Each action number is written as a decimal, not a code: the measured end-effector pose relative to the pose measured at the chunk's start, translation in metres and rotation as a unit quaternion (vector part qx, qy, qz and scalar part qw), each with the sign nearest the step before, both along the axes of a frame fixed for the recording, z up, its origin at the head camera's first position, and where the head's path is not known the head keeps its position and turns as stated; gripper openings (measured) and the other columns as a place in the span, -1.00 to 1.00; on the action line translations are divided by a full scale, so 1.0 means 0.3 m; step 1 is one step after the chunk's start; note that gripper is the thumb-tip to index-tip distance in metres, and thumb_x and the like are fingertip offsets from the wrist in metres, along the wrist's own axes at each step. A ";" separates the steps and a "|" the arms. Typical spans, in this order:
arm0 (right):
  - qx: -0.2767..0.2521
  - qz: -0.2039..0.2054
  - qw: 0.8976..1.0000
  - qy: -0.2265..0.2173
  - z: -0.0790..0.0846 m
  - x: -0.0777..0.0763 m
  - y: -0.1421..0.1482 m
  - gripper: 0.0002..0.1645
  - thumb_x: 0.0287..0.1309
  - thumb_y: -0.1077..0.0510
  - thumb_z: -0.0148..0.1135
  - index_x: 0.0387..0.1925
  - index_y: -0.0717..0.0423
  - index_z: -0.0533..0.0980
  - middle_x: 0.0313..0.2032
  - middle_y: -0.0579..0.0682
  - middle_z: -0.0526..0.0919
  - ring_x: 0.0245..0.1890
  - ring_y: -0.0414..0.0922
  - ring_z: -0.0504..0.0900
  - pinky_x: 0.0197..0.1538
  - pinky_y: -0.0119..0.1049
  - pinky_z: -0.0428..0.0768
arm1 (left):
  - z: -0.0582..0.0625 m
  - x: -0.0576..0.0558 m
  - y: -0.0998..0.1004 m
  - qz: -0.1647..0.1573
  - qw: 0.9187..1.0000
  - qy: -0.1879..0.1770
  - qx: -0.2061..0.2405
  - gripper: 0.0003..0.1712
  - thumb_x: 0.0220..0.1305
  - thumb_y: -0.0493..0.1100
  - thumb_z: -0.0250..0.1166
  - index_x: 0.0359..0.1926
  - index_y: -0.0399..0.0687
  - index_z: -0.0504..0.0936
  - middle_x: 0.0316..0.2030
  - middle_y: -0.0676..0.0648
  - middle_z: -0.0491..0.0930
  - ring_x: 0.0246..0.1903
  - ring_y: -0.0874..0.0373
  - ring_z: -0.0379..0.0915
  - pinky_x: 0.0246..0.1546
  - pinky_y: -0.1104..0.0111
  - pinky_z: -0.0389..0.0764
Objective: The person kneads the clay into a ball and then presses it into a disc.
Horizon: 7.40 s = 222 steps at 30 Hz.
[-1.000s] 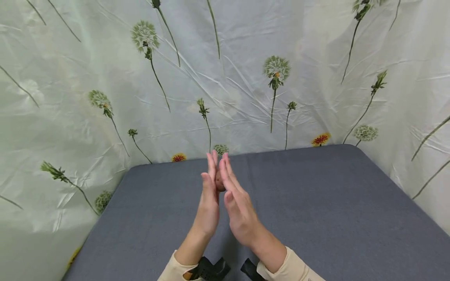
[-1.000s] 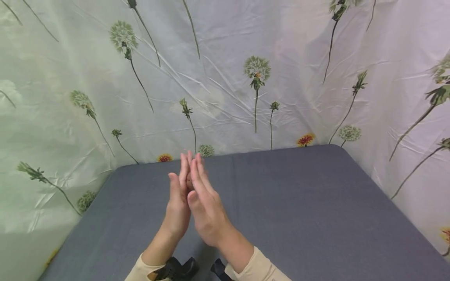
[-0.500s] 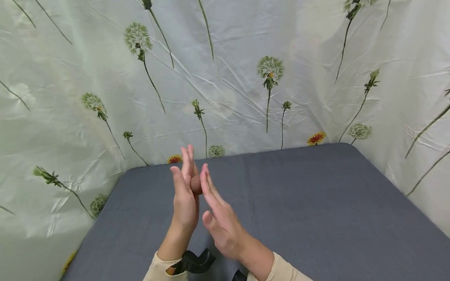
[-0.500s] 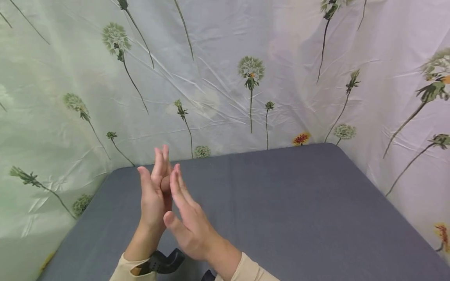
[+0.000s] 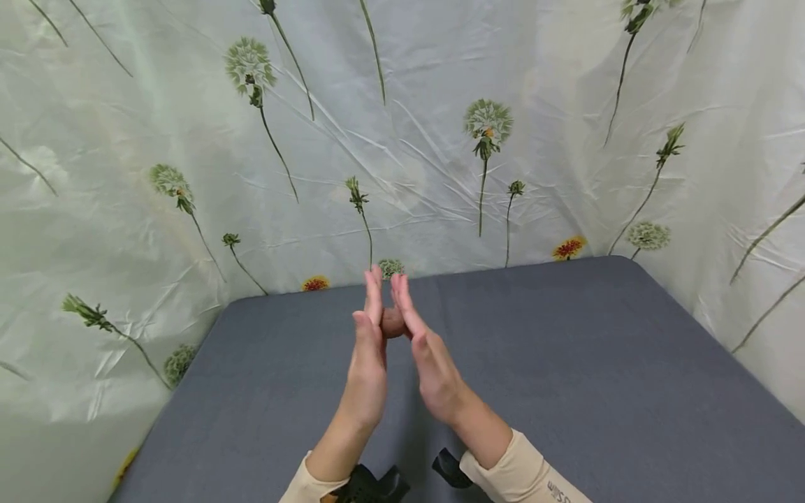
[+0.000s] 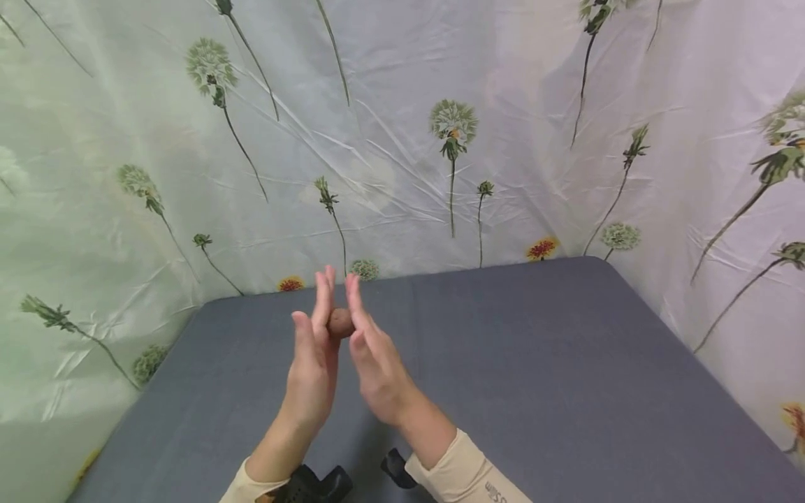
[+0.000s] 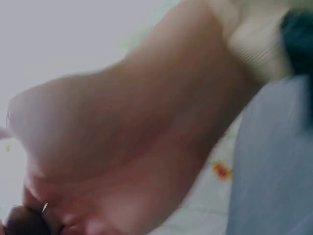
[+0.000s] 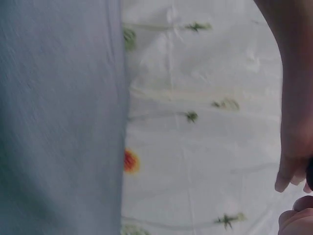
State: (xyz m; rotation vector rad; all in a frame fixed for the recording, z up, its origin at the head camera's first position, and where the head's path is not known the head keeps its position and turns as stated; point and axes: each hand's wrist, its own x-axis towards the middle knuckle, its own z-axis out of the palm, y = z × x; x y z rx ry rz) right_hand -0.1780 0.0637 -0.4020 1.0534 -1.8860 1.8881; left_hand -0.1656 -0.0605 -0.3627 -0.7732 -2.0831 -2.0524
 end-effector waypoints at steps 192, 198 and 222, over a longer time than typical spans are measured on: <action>0.010 -0.093 0.995 -0.036 0.043 0.066 -0.024 -0.26 0.78 -0.14 -0.64 0.74 0.09 -0.11 0.75 -0.03 -0.10 0.75 0.03 -0.12 0.64 -0.52 -0.05 | -0.047 0.013 0.023 0.025 0.997 0.035 -0.062 -0.28 0.72 0.25 -0.70 0.74 0.20 -0.43 0.74 0.17 -0.41 0.75 0.04 -0.50 0.68 -0.16 -0.34; 0.002 -0.009 0.993 -0.118 -0.004 0.037 -0.030 -0.22 0.75 -0.21 -0.73 0.74 0.04 -0.36 0.74 -0.07 -0.12 0.76 -0.04 -0.21 0.72 -0.20 -0.14 | -0.039 0.028 0.012 0.049 0.995 0.060 -0.062 -0.22 0.70 0.30 -0.71 0.75 0.16 -0.37 0.75 0.17 -0.41 0.74 0.06 -0.62 0.62 -0.31 -0.44; 0.013 0.009 0.995 -0.102 0.022 0.050 -0.031 -0.21 0.75 -0.24 -0.69 0.73 0.04 -0.42 0.76 -0.06 -0.30 0.76 -0.04 -0.31 0.70 -0.33 -0.21 | -0.021 0.010 -0.015 0.029 0.998 0.043 -0.044 -0.21 0.67 0.37 -0.69 0.74 0.24 -0.44 0.76 0.11 -0.35 0.72 0.16 -0.26 0.65 -0.19 -0.30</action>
